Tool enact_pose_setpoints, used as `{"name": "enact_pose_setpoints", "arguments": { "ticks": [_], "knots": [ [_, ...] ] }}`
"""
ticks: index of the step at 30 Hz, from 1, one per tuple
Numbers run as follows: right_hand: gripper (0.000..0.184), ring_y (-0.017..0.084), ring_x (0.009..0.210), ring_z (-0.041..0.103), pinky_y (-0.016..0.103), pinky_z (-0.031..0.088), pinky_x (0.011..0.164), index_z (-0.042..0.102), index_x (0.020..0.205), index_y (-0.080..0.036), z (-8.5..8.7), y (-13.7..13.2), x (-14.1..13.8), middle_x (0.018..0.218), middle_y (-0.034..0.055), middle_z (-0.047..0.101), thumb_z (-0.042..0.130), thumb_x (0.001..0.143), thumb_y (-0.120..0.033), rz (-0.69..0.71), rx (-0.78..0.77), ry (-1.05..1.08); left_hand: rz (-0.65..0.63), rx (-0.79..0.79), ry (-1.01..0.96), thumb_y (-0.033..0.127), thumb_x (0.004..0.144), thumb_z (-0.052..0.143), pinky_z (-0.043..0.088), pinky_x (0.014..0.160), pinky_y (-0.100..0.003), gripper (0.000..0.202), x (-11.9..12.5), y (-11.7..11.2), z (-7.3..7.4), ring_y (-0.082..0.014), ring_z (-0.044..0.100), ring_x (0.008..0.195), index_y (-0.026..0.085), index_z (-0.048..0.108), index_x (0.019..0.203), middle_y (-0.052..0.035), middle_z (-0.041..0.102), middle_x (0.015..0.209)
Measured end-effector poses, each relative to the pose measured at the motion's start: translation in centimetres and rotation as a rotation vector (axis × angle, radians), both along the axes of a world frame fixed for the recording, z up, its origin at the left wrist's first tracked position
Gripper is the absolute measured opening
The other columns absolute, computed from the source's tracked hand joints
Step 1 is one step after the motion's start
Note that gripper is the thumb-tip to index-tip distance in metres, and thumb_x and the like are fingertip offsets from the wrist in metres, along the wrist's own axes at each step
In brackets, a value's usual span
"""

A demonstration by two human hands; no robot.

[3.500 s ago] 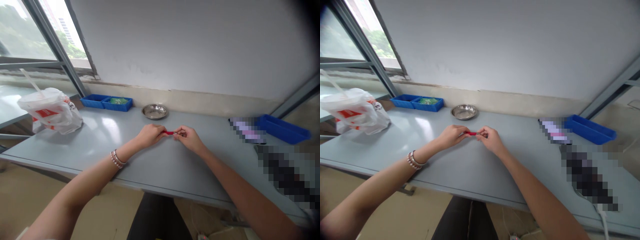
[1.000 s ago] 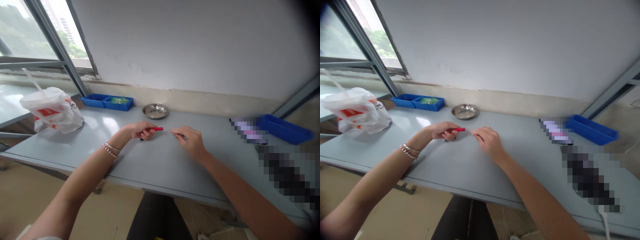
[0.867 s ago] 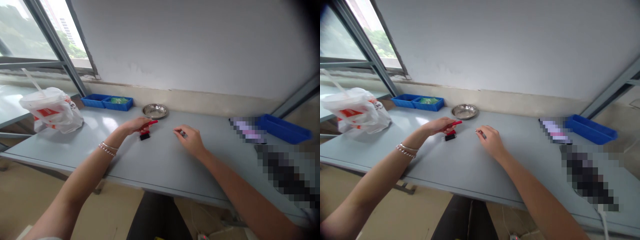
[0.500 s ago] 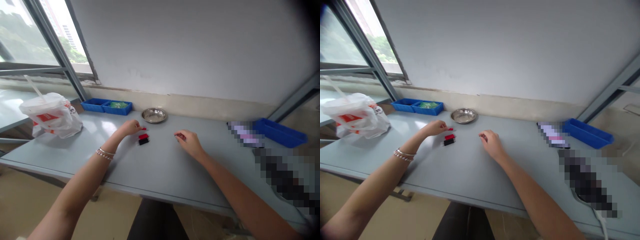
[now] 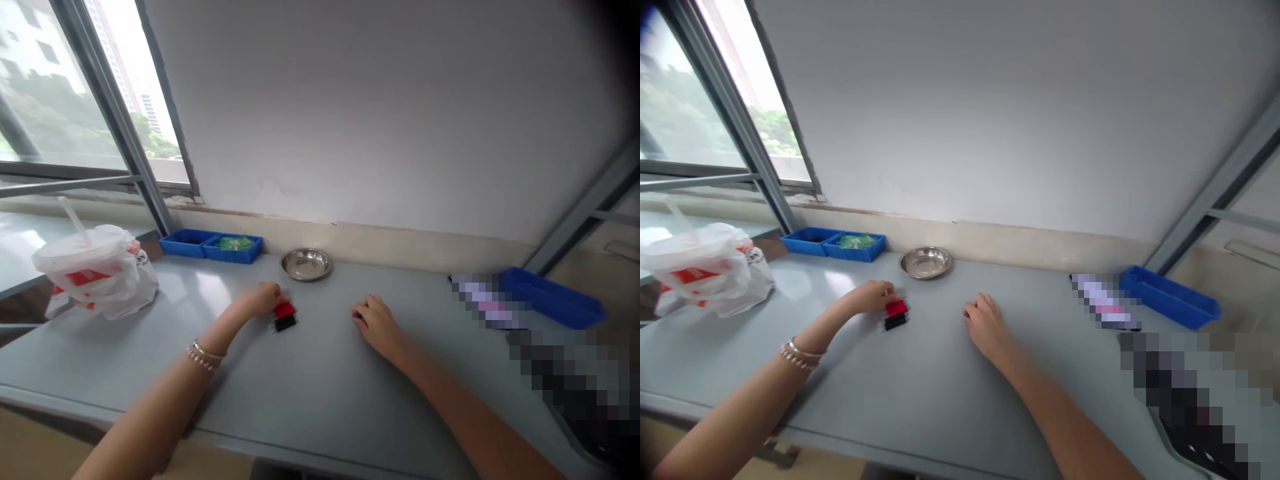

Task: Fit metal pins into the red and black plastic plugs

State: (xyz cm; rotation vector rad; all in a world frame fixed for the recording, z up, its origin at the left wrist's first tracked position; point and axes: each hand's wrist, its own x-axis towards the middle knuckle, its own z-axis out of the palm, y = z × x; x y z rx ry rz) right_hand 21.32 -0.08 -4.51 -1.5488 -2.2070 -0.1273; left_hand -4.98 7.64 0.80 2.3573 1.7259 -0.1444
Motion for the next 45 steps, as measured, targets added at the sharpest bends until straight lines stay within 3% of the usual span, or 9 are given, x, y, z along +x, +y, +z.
{"name": "enact_pose_setpoints", "arguments": {
  "ticks": [10, 17, 25, 32, 39, 45],
  "knots": [
    [0.018, 0.02, 0.082, 0.049, 0.032, 0.042, 0.072, 0.059, 0.081, -0.018, -0.2, 0.2, -0.2, 0.083, 0.0068, 0.052, 0.052, 0.07, -0.006, -0.092, 0.061, 0.078, -0.002, 0.101, -0.088, 0.045, 0.082, 0.03, 0.041, 0.064, -0.033, 0.039, 0.9, -0.7, -1.0, -0.0258, 0.059, 0.078, 0.017, 0.058, 0.077, -0.0128, 0.063, 0.083],
    [0.017, 0.021, 0.083, 0.05, 0.033, 0.042, 0.071, 0.057, 0.079, -0.021, -1.0, 0.4, -0.4, 0.086, 0.006, 0.053, 0.053, 0.07, -0.008, -0.117, 0.114, 0.074, -0.017, 0.114, -0.051, 0.042, 0.085, 0.026, 0.043, 0.071, -0.037, 0.042, 1.2, -1.1, -0.8, -0.0282, 0.059, 0.085, 0.015, 0.059, 0.086, -0.0153, 0.062, 0.091],
    [0.015, 0.027, 0.09, 0.049, 0.038, 0.041, 0.07, 0.06, 0.087, -0.022, -1.4, 0.1, -0.3, 0.099, 0.0106, 0.054, 0.056, 0.073, -0.022, -0.181, 0.107, -0.004, -0.05, 0.163, 0.01, 0.044, 0.087, 0.025, 0.045, 0.07, -0.037, 0.044, 1.3, -1.3, -1.4, -0.0285, 0.06, 0.083, 0.014, 0.058, 0.089, -0.0158, 0.062, 0.088],
    [0.017, 0.027, 0.093, 0.047, 0.038, 0.04, 0.068, 0.06, 0.089, -0.02, -1.3, -0.6, -0.5, 0.103, 0.0115, 0.053, 0.051, 0.077, -0.028, -0.146, 0.107, -0.022, -0.047, 0.197, 0.031, 0.05, 0.086, 0.025, 0.045, 0.068, -0.035, 0.049, 1.6, -1.3, -2.2, -0.0274, 0.059, 0.084, 0.013, 0.057, 0.09, -0.0154, 0.061, 0.089],
    [0.016, 0.024, 0.091, 0.049, 0.037, 0.039, 0.069, 0.06, 0.087, -0.023, -1.9, -1.7, -1.7, 0.102, 0.0089, 0.053, 0.048, 0.079, -0.03, 0.004, 0.169, 0.011, -0.008, 0.16, 0.035, 0.05, 0.085, 0.026, 0.045, 0.067, -0.03, 0.049, 1.7, -1.7, -1.9, -0.0236, 0.059, 0.083, 0.014, 0.059, 0.087, -0.0132, 0.061, 0.091],
    [0.017, 0.023, 0.09, 0.049, 0.037, 0.039, 0.073, 0.06, 0.085, -0.022, -1.1, -2.4, -2.4, 0.101, 0.0089, 0.053, 0.044, 0.08, -0.025, 0.039, 0.182, 0.104, 0.016, 0.135, 0.004, 0.047, 0.086, 0.026, 0.044, 0.066, -0.031, 0.048, 1.9, -1.4, -1.5, -0.0232, 0.059, 0.081, 0.014, 0.06, 0.083, -0.0131, 0.062, 0.089]
  ]
}}
